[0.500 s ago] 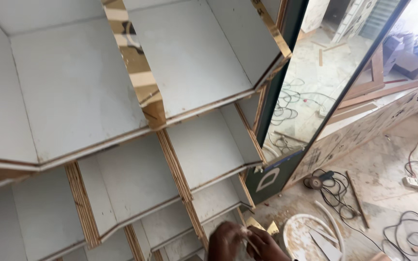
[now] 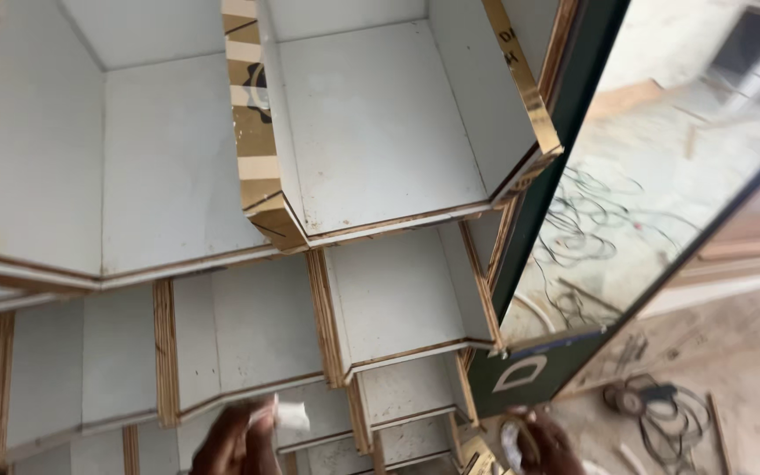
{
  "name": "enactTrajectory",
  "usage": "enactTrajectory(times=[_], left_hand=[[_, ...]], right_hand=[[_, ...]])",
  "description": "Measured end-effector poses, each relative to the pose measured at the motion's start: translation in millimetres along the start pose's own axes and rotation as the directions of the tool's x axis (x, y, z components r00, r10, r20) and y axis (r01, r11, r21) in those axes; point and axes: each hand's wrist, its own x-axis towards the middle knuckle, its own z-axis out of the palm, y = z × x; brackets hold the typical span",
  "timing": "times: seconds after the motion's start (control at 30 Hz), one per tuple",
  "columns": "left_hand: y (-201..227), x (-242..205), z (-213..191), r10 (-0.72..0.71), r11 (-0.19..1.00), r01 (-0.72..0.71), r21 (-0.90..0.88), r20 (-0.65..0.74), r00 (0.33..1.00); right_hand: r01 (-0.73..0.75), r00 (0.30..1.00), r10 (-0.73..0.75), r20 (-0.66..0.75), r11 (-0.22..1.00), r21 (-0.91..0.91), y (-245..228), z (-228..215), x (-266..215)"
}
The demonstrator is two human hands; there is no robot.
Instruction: The person applies a white adhesive strip to the edge of a long white board using a small tool. They then position the board onto a wooden shelf unit and secure it with masking tape.
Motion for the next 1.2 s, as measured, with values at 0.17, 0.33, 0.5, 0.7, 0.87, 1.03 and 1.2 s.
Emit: enactTrajectory(times=[0.17,0.33,0.5,0.7,0.87,1.03,1.2], left_hand=[[35,-70,67,-0.295,0.937,0.347,-0.037,0.449,0.844],[62,-150,104,-0.534,0.843,0.456,0.286,0.552,0.640],[94,-178,91,-0.580,0.811,0.514,0.278,0.487,0.653],[93,-181,101,-0.433,0.901,0.410,0.141,0.327,0.840],[76,-173,122,-0.396,0.909,0.413,0.054,0.421,0.816],[69,-147,120,-0.473,0.804,0.594,0.029,0.637,0.609],[84,-122,117,-0.542,0.813,0.528,0.246,0.649,0.534]], right_hand=[[0.234,0.963,-0.210,0.168,0.962,-0.139,65,-33,54],[0.351,0.882,-0.273,0.383,0.924,-0.149,112,-38,77],[0.159,0.850,-0.095,0.519,0.984,-0.081,131,-43,84],[0.534,0.670,-0.275,0.689,0.824,-0.190,118,-40,110],[0.493,0.724,-0.330,0.606,0.862,-0.119,117,-59,102],[0.295,0.833,-0.169,0.526,0.941,-0.166,122,-60,85],[0.026,0.727,0.245,0.641,0.924,-0.382,81,-32,66]])
